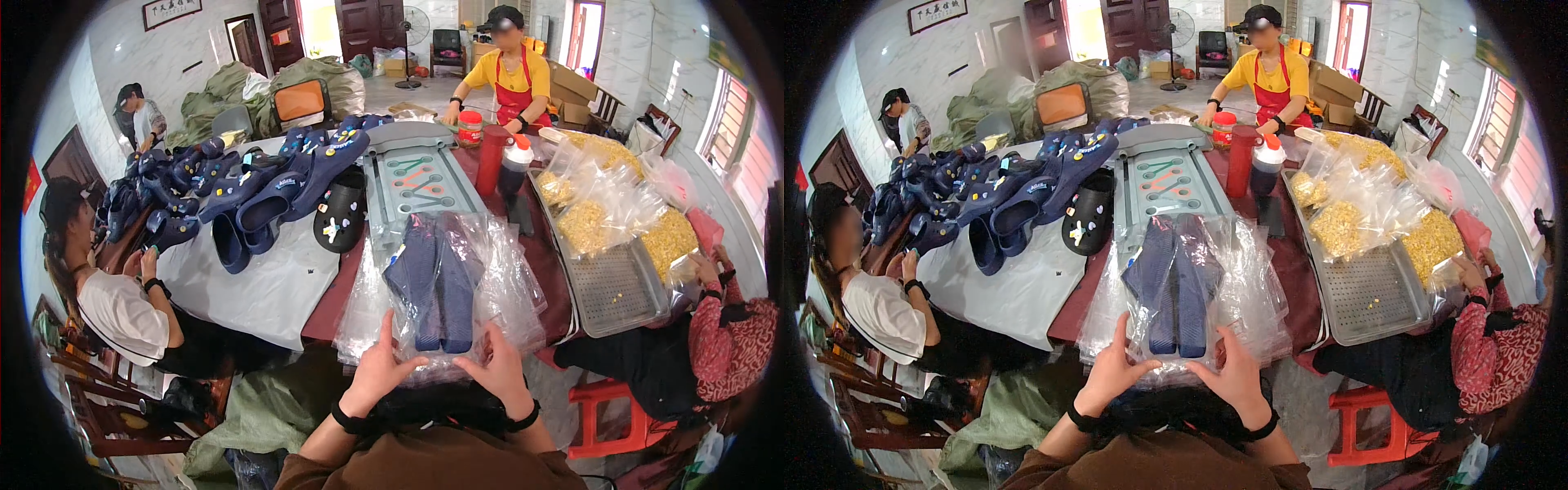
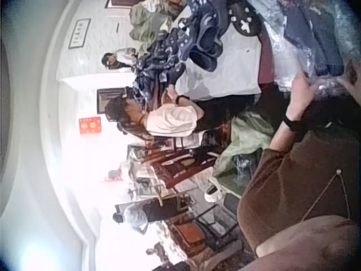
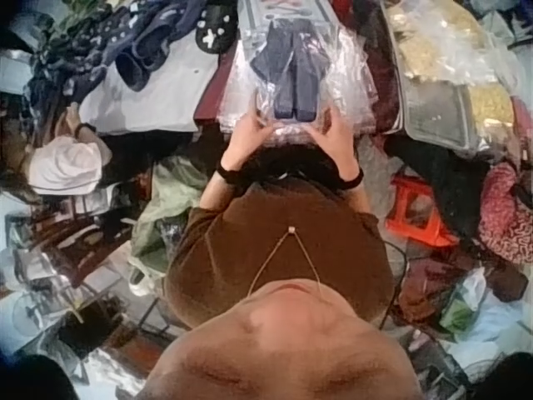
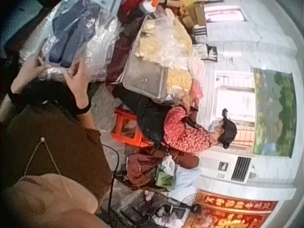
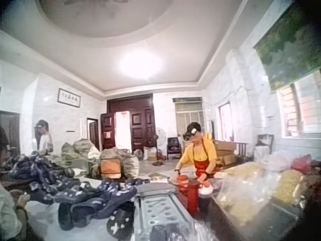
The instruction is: The recorder is packing blue plastic shoes into clear bags at a manufacturing facility.
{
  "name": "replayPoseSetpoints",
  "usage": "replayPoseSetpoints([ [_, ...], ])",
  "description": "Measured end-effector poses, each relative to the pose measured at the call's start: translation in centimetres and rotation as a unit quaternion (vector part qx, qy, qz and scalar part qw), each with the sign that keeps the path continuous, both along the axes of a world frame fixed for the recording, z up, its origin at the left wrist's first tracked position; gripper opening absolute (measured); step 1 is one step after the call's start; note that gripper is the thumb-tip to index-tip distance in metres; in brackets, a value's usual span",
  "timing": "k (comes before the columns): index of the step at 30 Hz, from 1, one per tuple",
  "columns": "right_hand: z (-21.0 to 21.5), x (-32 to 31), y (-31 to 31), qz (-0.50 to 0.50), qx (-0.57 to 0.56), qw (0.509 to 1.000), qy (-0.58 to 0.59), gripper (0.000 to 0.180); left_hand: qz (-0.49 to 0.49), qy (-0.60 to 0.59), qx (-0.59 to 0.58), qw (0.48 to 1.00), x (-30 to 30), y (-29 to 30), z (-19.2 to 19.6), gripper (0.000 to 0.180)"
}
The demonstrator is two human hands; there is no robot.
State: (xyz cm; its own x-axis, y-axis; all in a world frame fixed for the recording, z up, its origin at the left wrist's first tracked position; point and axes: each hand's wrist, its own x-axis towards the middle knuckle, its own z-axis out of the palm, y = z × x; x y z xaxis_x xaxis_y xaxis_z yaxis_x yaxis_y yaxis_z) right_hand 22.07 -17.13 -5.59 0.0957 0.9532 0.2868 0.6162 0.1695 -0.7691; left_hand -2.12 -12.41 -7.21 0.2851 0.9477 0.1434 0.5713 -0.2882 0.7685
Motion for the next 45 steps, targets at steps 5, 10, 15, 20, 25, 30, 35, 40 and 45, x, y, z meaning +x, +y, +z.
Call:
replayPoseSetpoints([
  [5,-3.5,0.5,1.0,-0.001,0.108,0.987,-0.115,0.083,0.008,-0.030,-0.036,0.999,1.3,0.5,0.9,0.095],
  [10,-1.6,0.3,0.8,0.084,-0.028,0.996,0.011,0.082,-0.016,0.021,0.009,1.000,0.5,0.6,-1.1,0.099],
  [15,-0.5,0.5,0.2,0.090,0.029,0.993,0.071,0.084,0.032,0.034,0.142,0.989,0.8,0.0,1.0,0.124],
  [20,-0.6,-0.6,0.2,0.171,0.011,0.968,0.181,0.095,-0.065,-0.011,0.127,0.990,3.0,-0.2,1.3,0.146],
  [25,1.2,-1.7,0.0,0.263,-0.011,0.950,0.165,0.100,-0.027,0.037,0.132,0.990,4.1,-0.4,1.6,0.138],
  [30,1.1,-2.0,0.5,0.289,0.069,0.952,0.066,0.100,0.025,0.043,0.172,0.984,4.0,0.4,0.2,0.112],
  [35,2.0,-2.0,1.0,0.314,0.065,0.947,0.037,0.080,0.026,-0.012,0.200,0.979,1.2,0.9,0.4,0.090],
  [40,1.2,-1.2,2.7,0.187,0.083,0.977,0.057,0.039,0.053,-0.097,0.176,0.978,-6.0,0.8,3.7,0.066],
  [45,-0.6,0.4,3.5,0.091,0.105,0.988,-0.063,0.045,0.115,0.024,0.163,0.980,-14.5,-7.2,15.8,0.058],
])
